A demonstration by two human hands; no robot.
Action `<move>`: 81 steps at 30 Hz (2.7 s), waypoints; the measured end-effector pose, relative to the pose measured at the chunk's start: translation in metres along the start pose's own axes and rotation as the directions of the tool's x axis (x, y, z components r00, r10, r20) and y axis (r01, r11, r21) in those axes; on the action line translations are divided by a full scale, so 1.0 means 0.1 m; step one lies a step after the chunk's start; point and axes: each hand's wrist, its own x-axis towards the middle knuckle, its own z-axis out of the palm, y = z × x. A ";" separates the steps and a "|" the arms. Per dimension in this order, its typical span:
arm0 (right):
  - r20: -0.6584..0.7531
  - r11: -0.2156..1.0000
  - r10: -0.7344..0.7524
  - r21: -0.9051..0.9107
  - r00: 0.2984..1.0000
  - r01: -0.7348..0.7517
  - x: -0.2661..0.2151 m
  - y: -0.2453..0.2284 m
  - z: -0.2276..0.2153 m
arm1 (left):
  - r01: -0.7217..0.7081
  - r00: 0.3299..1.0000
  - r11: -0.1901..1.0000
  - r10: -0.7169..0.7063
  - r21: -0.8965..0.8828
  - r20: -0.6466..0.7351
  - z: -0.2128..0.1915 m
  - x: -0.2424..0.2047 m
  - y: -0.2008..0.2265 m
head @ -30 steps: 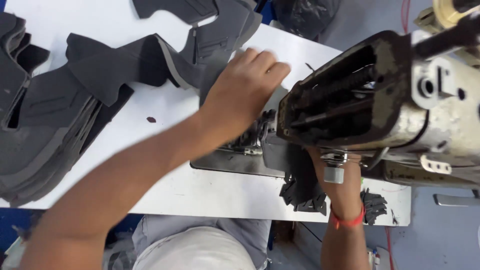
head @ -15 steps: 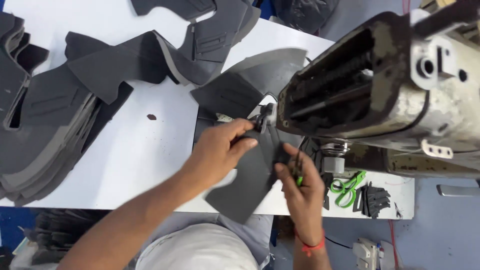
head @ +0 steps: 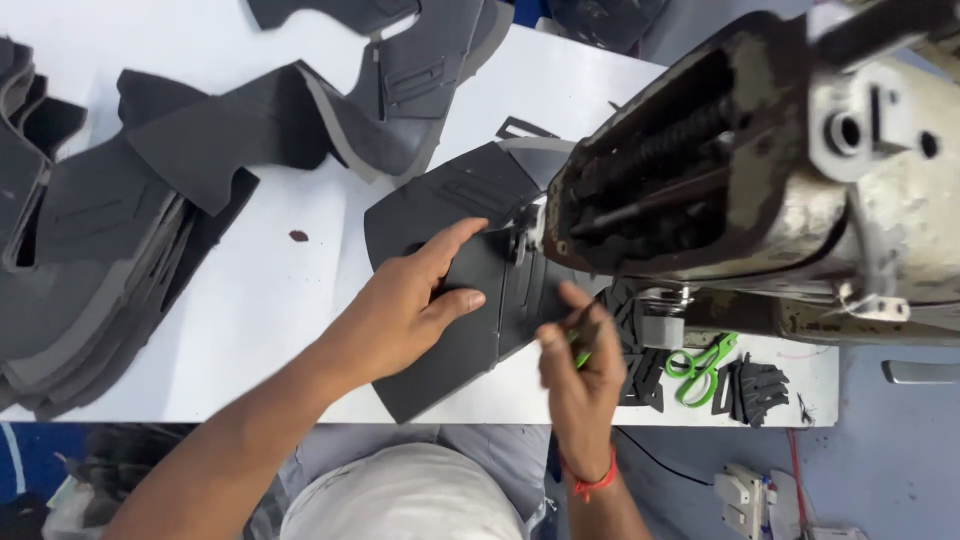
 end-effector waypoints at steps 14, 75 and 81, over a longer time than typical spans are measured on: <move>-0.124 0.991 -0.136 0.000 0.983 0.137 0.49 0.18 -0.04 | -0.029 1.000 0.999 0.029 -0.017 -0.007 -0.15 0.31 0.08; -0.054 0.985 0.144 0.107 0.988 -0.138 -0.26 1.27 -0.31 | 0.025 0.931 0.835 0.180 0.550 -0.316 -0.47 0.75 -1.72; -0.038 0.965 0.238 0.123 0.971 -0.232 -0.27 1.13 -0.34 | 0.247 0.663 0.640 0.436 0.727 -0.609 -1.75 -0.92 -1.31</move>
